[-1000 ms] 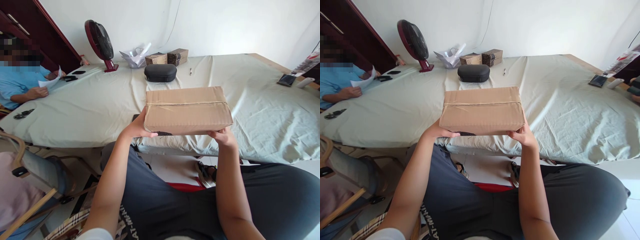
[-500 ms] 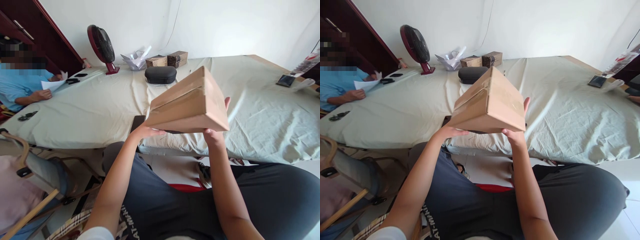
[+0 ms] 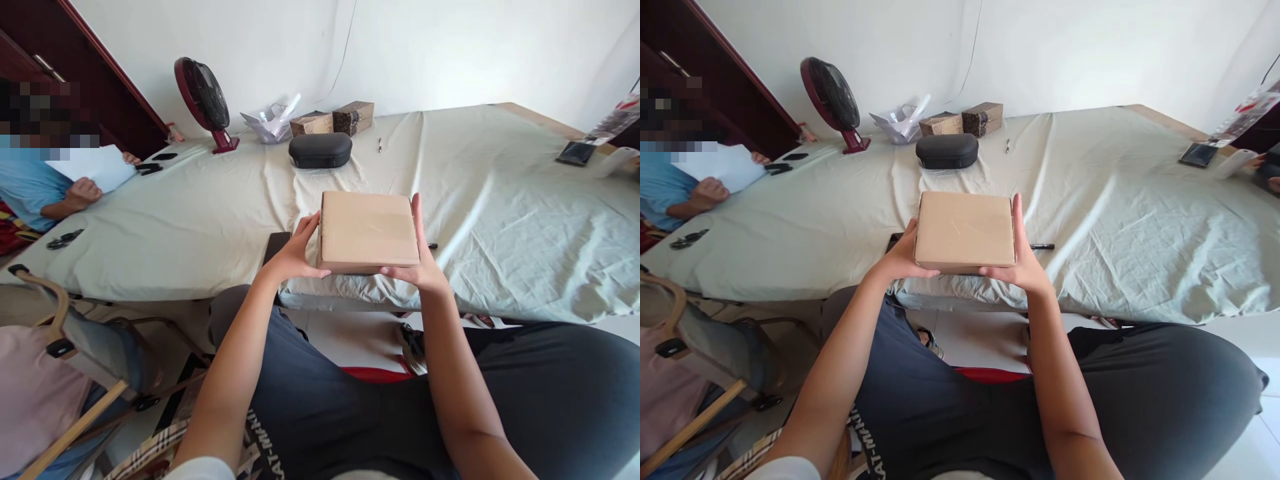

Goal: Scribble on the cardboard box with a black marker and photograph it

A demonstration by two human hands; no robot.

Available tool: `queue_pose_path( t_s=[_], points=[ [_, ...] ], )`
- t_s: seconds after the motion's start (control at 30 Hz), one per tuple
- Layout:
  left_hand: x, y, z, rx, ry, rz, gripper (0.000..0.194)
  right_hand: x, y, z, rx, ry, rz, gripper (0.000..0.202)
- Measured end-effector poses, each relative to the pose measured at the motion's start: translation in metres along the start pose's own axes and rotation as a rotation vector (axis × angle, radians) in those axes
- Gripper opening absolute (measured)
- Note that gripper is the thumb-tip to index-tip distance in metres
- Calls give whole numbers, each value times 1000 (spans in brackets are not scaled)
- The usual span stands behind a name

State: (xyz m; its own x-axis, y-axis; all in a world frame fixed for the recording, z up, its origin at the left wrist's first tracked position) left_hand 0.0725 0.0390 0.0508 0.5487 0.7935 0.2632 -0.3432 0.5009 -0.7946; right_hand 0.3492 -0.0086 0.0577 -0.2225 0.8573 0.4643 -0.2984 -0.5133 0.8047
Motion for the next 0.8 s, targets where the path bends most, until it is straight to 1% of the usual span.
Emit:
queue_pose_path(
  t_s=[0.07, 0.1, 0.17, 0.23, 0.3, 0.37, 0.4, 0.43, 0.47, 0.5, 0.53, 0.57, 0.6, 0.63, 0.67, 0.7, 0.73, 0.8],
  points=[
    [-2, -7, 2, 38, -17, -37, 138, -2, -1, 3, 102, 23, -50, 146],
    [-3, -12, 3, 76, -32, -78, 137, -3, -2, 5, 168, 31, -83, 138],
    [-5, -23, 3, 198, -65, -226, 133, -3, -10, 8, 285, 23, -190, 119],
    [-8, -34, -1, 342, -81, -410, 121, -3, -23, 11, 340, 8, -338, 99],
    [-10, -40, -8, 445, -78, -553, 107, -4, -37, 11, 363, 16, -494, 83],
    [-10, -42, -11, 476, -82, -619, 97, -6, -48, 11, 396, 22, -612, 73],
    [-9, -41, -11, 463, -112, -615, 91, -7, -51, 11, 415, 2, -636, 69],
    [-7, -39, -8, 430, -162, -574, 84, -8, -52, 12, 428, -26, -627, 68],
    [-5, -35, -4, 370, -222, -498, 77, -7, -51, 13, 430, -62, -583, 70],
    [-3, -28, 1, 271, -283, -386, 70, -7, -47, 14, 417, -89, -513, 73],
    [-1, -19, 5, 129, -328, -244, 66, -6, -42, 14, 387, -99, -434, 78],
    [1, -9, 6, -53, -339, -89, 66, -5, -36, 13, 340, -83, -360, 83],
    [1, 1, 3, -250, -313, 57, 70, -4, -31, 10, 282, -39, -299, 89],
    [1, 8, -2, -432, -273, 170, 78, -3, -26, 7, 219, 25, -253, 96],
    [1, 11, -7, -568, -236, 243, 86, -3, -22, 2, 160, 96, -217, 102],
    [0, 12, -11, -649, -218, 278, 94, -3, -19, -1, 109, 160, -187, 108],
    [0, 11, -14, -681, -216, 279, 101, -3, -17, -4, 73, 210, -157, 111],
    [1, 7, -15, -681, -247, 235, 111, -2, -14, -7, 48, 252, -107, 113]
  ],
)
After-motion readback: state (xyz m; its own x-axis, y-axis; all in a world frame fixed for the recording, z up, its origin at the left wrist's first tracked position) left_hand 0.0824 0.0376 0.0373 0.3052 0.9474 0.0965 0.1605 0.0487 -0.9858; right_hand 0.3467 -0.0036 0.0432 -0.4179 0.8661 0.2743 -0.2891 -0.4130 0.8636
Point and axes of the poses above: each hand's wrist, its own x-axis towards the middle knuckle, its own z-axis out of the back of the hand, y = z × x, the point moved 5 cm from there along x, towards the middle knuckle, and after that the axes turned 13 degrees about -x, right-handed, at the moved point
